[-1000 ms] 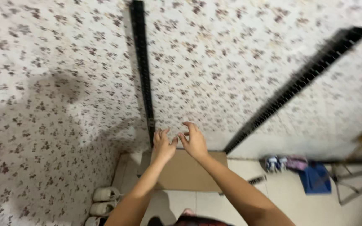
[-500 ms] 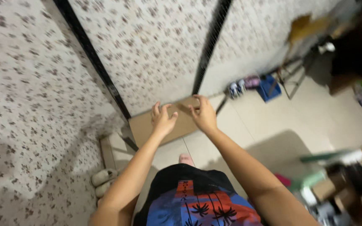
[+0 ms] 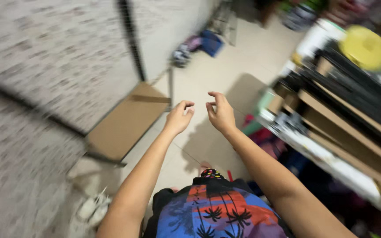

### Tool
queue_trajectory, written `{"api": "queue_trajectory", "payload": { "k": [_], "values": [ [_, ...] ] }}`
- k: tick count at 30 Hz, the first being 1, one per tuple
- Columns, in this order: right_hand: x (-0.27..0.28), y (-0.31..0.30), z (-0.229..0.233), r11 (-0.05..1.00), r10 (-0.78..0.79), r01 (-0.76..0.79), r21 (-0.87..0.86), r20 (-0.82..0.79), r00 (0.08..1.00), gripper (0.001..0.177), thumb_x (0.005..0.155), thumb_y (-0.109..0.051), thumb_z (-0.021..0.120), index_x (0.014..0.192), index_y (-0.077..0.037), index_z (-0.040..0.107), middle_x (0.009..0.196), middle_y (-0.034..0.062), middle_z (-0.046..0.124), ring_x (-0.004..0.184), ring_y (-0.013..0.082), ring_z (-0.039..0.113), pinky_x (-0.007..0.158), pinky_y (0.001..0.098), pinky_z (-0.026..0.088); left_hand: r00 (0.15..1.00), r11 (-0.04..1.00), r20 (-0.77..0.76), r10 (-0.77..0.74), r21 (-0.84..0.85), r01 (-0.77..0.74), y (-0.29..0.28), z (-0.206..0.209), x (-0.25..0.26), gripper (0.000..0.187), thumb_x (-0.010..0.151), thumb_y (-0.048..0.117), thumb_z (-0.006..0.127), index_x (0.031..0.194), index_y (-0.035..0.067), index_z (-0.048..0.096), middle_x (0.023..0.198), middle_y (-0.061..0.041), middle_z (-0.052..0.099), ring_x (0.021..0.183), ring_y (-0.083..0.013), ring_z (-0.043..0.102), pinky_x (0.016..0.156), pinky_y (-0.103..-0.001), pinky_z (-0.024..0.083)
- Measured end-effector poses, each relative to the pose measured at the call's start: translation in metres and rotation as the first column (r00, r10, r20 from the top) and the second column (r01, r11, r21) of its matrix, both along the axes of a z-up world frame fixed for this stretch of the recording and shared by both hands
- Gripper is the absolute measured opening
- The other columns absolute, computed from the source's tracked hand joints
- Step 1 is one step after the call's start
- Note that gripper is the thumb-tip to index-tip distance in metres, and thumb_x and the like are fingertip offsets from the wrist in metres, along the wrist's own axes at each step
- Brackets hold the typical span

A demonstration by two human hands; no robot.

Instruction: The person assembles a metal shelving frame by attaching metal brackets to vertical uprights and connecting horizontal beams. They repeatedly position and secure brackets and beams to build the structure.

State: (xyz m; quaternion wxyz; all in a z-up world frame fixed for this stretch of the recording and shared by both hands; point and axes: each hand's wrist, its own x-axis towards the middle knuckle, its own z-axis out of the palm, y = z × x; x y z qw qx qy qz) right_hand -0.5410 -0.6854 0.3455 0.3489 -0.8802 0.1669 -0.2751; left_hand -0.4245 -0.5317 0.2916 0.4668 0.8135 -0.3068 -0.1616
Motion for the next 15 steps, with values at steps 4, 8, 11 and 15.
{"api": "queue_trajectory", "payload": {
  "k": [4, 8, 11, 15],
  "values": [
    [-0.063, -0.052, 0.009, 0.984, -0.178, 0.178, -0.023, 0.004, 0.984, 0.036, 0.093, -0.007, 0.068, 0.128, -0.007, 0.058, 0.124, 0.0163, 0.066, 0.097, 0.0264, 0.075, 0.081, 0.0398, 0.057, 0.977, 0.977, -0.041, -0.209, -0.049, 0.207, -0.067, 0.023, -0.037, 0.034, 0.096, 0.032, 0.060, 0.122, 0.011, 0.067, 0.125, -0.009, 0.072, 0.118, -0.0264, 0.067, 0.099, -0.039, 0.051],
    [-0.123, -0.115, 0.009, 0.929, -0.368, 0.368, -0.049, 0.018, 0.930, 0.035, 0.094, -0.009, 0.069, 0.127, -0.006, 0.059, 0.117, 0.0154, 0.068, 0.095, 0.0276, 0.075, 0.085, 0.0414, 0.055, 0.908, 0.908, -0.004, -0.419, 0.022, 0.419, -0.148, 0.034, -0.077, 0.035, 0.096, 0.033, 0.061, 0.123, 0.012, 0.066, 0.122, -0.009, 0.073, 0.117, -0.0256, 0.068, 0.100, -0.039, 0.052],
    [-0.165, -0.168, 0.004, 0.880, -0.468, 0.470, -0.065, 0.048, 0.882, 0.034, 0.095, -0.011, 0.069, 0.126, -0.005, 0.060, 0.117, 0.0172, 0.068, 0.094, 0.0287, 0.075, 0.084, 0.0416, 0.055, 0.849, 0.850, 0.047, -0.527, 0.052, 0.525, -0.212, 0.037, -0.110, 0.033, 0.094, 0.033, 0.062, 0.120, 0.014, 0.067, 0.120, -0.008, 0.073, 0.114, -0.0264, 0.069, 0.097, -0.042, 0.051],
    [-0.222, -0.252, 0.001, 0.816, -0.554, 0.554, -0.165, 0.051, 0.831, 0.030, 0.095, -0.012, 0.070, 0.123, -0.005, 0.064, 0.111, 0.0186, 0.070, 0.099, 0.0359, 0.070, 0.086, 0.0444, 0.054, 0.783, 0.793, 0.127, -0.609, 0.109, 0.599, -0.310, 0.045, -0.155, 0.029, 0.092, 0.029, 0.063, 0.116, 0.015, 0.071, 0.117, -0.009, 0.073, 0.112, -0.0306, 0.067, 0.096, -0.048, 0.046]
  ]
}}
